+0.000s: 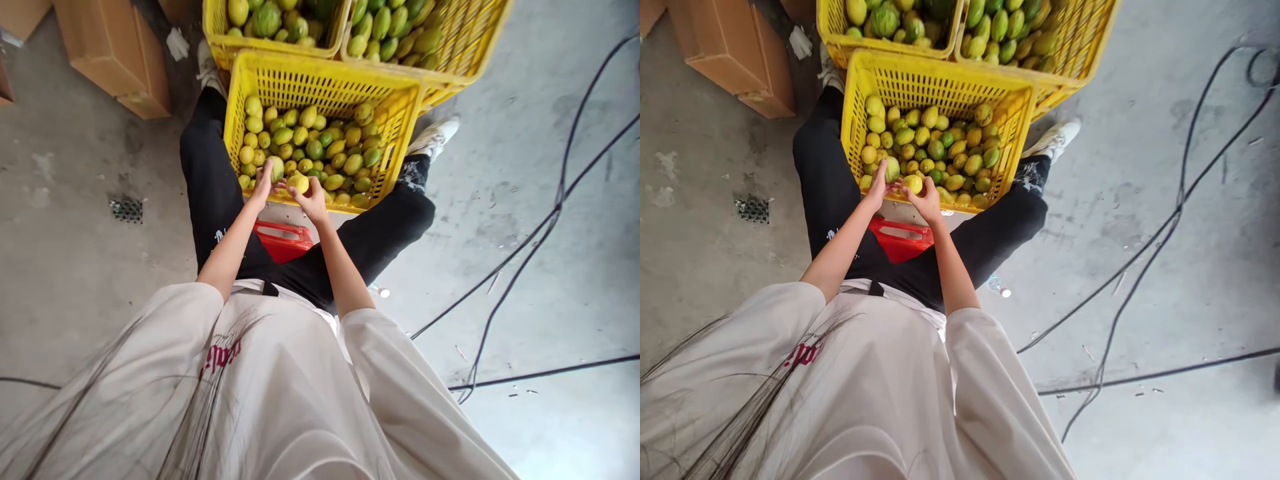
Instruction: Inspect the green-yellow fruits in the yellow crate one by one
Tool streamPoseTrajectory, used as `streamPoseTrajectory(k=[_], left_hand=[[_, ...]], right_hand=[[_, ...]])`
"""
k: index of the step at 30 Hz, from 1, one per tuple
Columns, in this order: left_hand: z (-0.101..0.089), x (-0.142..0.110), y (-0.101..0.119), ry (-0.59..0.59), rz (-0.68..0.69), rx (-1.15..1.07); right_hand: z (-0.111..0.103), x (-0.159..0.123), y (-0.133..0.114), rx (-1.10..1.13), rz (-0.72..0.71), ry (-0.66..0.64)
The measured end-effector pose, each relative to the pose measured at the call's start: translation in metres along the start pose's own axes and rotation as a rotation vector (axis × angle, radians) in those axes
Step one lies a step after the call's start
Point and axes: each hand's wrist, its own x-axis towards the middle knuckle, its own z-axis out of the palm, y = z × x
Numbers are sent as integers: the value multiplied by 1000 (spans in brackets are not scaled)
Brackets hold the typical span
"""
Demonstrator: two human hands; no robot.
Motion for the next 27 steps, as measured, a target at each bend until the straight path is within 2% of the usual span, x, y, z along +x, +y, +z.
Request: streamPoseTrajectory(k=[4,8,14,18,27], left_hand=[[-7,-1,10,-33,-131,-129],[-12,-4,15,-65,-150,-189],[-14,-11,14,-135,-93,-162],[-15,-14,14,-129,-92,-130],[-14,-19,17,-135,-98,-141]], right_hand=[[-20,0,-7,54,-123,53],[-34,-6,-10,118,-61,5],[-27,-11,-1,157,97,-74],[-22,-7,5,196,151,-81],[-22,-11,-2,308,133,-51]])
